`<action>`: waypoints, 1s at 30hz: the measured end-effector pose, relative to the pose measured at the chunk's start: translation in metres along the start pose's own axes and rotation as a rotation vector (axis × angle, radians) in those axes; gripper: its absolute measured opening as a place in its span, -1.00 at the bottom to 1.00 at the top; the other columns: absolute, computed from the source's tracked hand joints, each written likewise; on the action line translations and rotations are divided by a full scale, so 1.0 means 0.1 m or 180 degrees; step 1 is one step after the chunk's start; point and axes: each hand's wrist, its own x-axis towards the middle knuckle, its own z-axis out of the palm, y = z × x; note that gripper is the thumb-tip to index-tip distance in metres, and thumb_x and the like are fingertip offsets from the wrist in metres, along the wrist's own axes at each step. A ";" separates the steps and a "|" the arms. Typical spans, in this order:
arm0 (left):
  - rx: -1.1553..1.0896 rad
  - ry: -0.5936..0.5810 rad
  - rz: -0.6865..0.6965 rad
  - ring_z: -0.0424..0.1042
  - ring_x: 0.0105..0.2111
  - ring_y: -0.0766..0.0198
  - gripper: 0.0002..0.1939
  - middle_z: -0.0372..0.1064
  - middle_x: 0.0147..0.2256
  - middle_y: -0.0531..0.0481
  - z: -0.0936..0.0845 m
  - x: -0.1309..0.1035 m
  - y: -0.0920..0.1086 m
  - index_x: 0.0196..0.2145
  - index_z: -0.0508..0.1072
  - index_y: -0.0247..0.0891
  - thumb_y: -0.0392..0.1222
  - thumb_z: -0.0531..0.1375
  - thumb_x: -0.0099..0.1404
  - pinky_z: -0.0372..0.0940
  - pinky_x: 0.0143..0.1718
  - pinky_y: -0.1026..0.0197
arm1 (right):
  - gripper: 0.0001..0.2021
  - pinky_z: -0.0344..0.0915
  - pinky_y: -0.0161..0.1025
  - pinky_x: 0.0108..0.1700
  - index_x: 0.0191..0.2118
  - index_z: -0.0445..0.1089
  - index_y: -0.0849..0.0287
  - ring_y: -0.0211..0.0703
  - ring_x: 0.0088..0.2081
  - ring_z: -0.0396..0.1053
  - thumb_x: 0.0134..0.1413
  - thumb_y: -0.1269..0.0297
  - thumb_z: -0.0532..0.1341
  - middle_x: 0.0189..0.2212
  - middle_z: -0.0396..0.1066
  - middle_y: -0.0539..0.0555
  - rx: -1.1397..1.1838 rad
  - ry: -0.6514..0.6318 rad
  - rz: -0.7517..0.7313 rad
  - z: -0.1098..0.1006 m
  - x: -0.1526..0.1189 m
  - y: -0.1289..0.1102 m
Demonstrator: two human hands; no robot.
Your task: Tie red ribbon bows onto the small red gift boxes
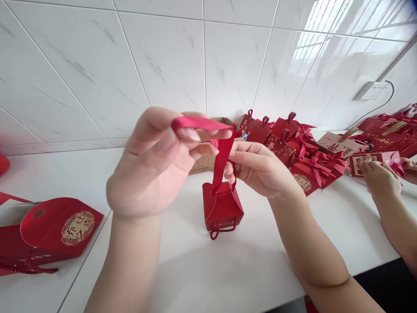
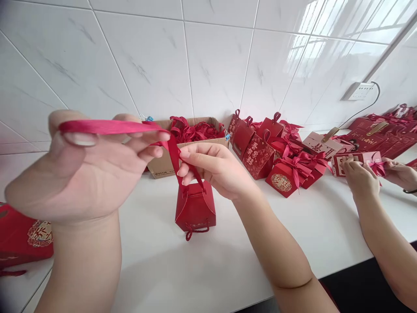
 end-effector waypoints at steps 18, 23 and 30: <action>0.1271 0.0804 0.0109 0.35 0.04 0.07 -0.84 0.44 -0.13 0.03 0.12 0.03 -0.26 -0.23 0.50 -0.03 -0.06 0.26 0.21 0.26 0.09 0.00 | -0.77 0.03 -0.36 -0.55 -0.46 0.33 0.18 -0.41 -0.60 0.08 0.13 0.16 0.23 -0.60 0.30 -0.07 -0.0754 0.0691 -0.0720 0.04 0.02 0.05; 0.1425 0.0773 -0.0658 0.43 -0.08 0.09 -0.75 0.48 -0.20 -0.03 0.06 0.07 -0.41 -0.25 0.52 -0.15 0.04 0.24 0.21 0.36 -0.06 0.10 | -0.85 0.05 -0.37 -0.53 -0.43 0.33 0.18 -0.41 -0.59 0.10 0.13 0.26 0.20 -0.59 0.32 -0.07 -0.0439 0.0540 -0.0663 -0.02 0.07 0.08; 0.1425 0.0682 -0.0617 0.49 -0.26 0.13 -0.84 0.52 -0.37 0.01 0.12 0.06 -0.41 -0.40 0.55 -0.17 -0.04 0.30 0.15 0.41 -0.23 0.12 | -0.75 -0.04 -0.35 -0.59 -0.48 0.30 0.17 -0.39 -0.60 0.11 0.05 0.14 0.28 -0.62 0.30 -0.07 -0.0686 0.0559 -0.0413 0.01 0.06 0.07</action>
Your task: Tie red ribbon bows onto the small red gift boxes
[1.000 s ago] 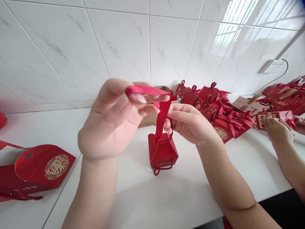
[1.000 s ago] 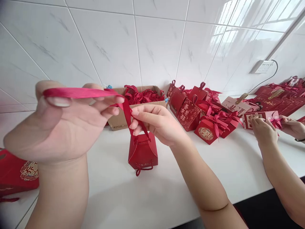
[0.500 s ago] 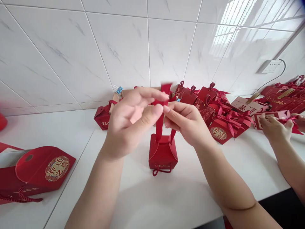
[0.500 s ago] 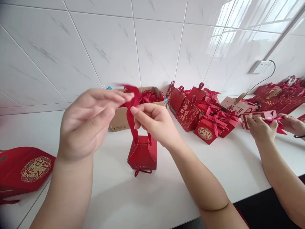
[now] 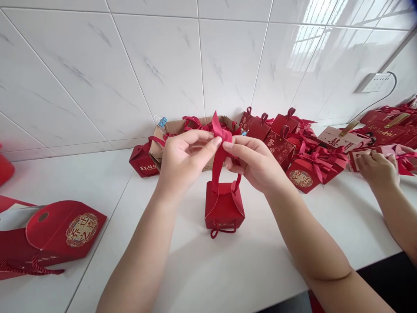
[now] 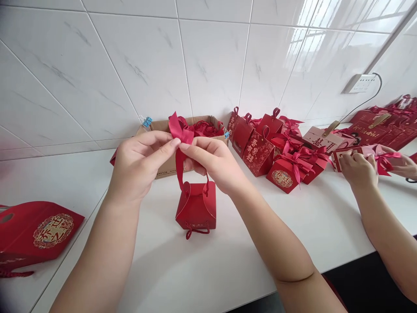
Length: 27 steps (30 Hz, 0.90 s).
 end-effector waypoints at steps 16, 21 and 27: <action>-0.0029 0.0331 0.0191 0.51 -0.25 0.14 -0.82 0.50 -0.37 0.06 -0.05 -0.02 0.07 -0.38 0.46 -0.09 0.05 0.26 0.19 0.43 -0.20 0.04 | -0.68 0.17 -0.34 -0.55 -0.49 0.39 0.21 -0.38 -0.60 0.21 0.09 0.05 0.24 -0.58 0.41 -0.01 -0.0322 -0.0203 -0.0132 -0.02 -0.02 -0.01; 0.0511 -0.1358 -0.0349 0.47 -0.19 0.09 -0.65 0.48 -0.19 -0.05 -0.23 0.02 -0.04 -0.14 0.45 -0.10 0.00 0.31 0.12 0.39 -0.29 0.13 | -0.69 0.21 -0.36 -0.54 -0.50 0.40 0.23 -0.39 -0.61 0.24 0.08 0.08 0.26 -0.58 0.42 -0.01 -0.0270 -0.0142 -0.0044 -0.12 0.02 -0.02; 0.1494 -0.2635 -0.0974 0.43 -0.28 0.15 -0.68 0.44 -0.27 0.04 -0.02 0.02 -0.20 -0.33 0.46 -0.15 0.13 0.26 0.08 0.28 -0.37 0.20 | -0.71 0.25 -0.35 -0.56 -0.36 0.47 0.25 -0.36 -0.61 0.27 0.09 0.07 0.24 -0.60 0.40 -0.01 -0.0291 -0.0140 -0.0003 -0.16 0.02 -0.05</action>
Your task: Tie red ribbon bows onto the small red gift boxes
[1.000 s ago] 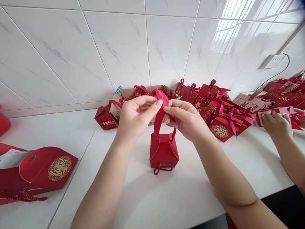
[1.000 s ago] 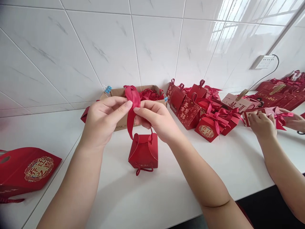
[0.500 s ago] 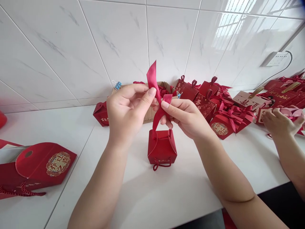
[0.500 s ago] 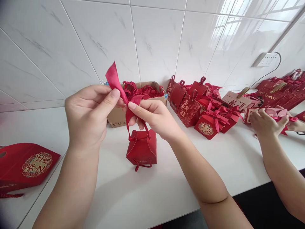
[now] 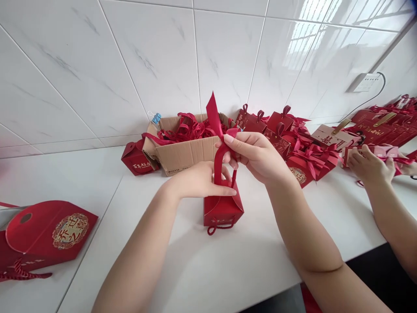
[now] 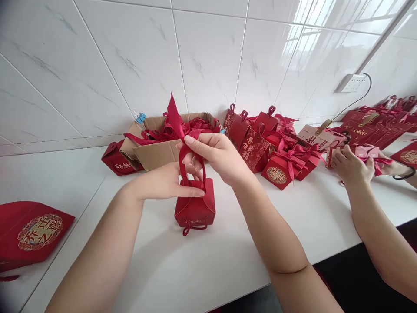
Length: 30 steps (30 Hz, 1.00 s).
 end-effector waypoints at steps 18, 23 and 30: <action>0.0528 -0.0108 -0.0514 0.32 -0.49 0.22 -0.74 0.29 -0.52 0.08 0.18 0.15 -0.05 -0.53 0.29 -0.18 0.00 0.25 0.04 0.11 -0.55 0.23 | -0.72 0.16 -0.40 -0.58 -0.42 0.43 0.22 -0.41 -0.64 0.21 0.09 0.07 0.25 -0.65 0.34 -0.06 0.0058 0.0118 -0.0080 -0.01 0.01 0.05; 0.0622 -0.0235 -0.0428 0.34 -0.46 0.23 -0.76 0.34 -0.47 0.07 0.15 0.16 -0.08 -0.52 0.31 -0.18 0.01 0.23 0.05 0.12 -0.51 0.23 | -0.76 0.20 -0.39 -0.55 -0.38 0.44 0.19 -0.39 -0.61 0.20 0.09 0.09 0.24 -0.63 0.31 -0.07 0.0518 -0.0091 0.0337 -0.05 0.05 0.05; 0.0492 -0.0604 -0.0378 0.37 -0.44 0.20 -0.77 0.38 -0.45 0.05 0.09 0.17 -0.10 -0.47 0.36 -0.19 0.01 0.24 0.04 0.15 -0.49 0.22 | -0.80 0.31 -0.33 -0.41 -0.48 0.49 0.18 -0.32 -0.48 0.34 0.06 0.19 0.26 -0.48 0.47 0.00 -0.0030 -0.0310 0.0256 -0.21 0.04 0.04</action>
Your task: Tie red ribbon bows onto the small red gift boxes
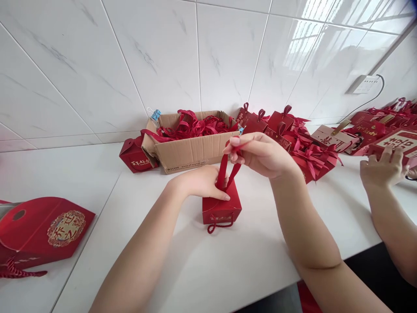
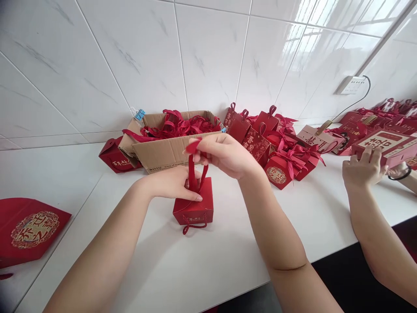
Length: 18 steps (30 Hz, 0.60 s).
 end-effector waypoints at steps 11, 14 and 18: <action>-0.0355 -0.0165 -0.0030 0.41 -0.33 0.16 -0.59 0.42 -0.33 0.04 -0.06 -0.04 -0.04 -0.31 0.39 -0.18 0.17 0.28 0.01 0.24 -0.36 0.21 | -0.82 0.39 -0.24 -0.33 -0.44 0.52 0.12 -0.20 -0.35 0.42 -0.07 0.54 0.23 -0.36 0.50 0.01 -0.2966 0.0658 -0.1468 -0.07 -0.24 -0.17; -0.0650 -0.0084 0.0217 0.41 -0.26 0.15 -0.47 0.42 -0.26 0.01 -0.11 -0.08 -0.07 -0.23 0.40 -0.17 0.27 0.26 -0.01 0.28 -0.27 0.19 | -0.80 0.37 -0.23 -0.32 -0.46 0.49 0.13 -0.19 -0.33 0.42 -0.10 0.57 0.20 -0.36 0.48 0.01 -0.3039 0.0762 -0.1717 -0.06 -0.19 -0.13; -0.0976 0.0669 0.0632 0.41 -0.23 0.18 -0.38 0.42 -0.26 -0.05 -0.17 -0.18 -0.04 -0.19 0.43 -0.18 0.41 0.00 0.16 0.32 -0.21 0.16 | -0.84 0.40 -0.18 -0.27 -0.45 0.46 0.11 -0.15 -0.31 0.43 -0.08 0.52 0.20 -0.38 0.49 0.01 -0.2837 0.0822 -0.1676 -0.04 -0.16 -0.10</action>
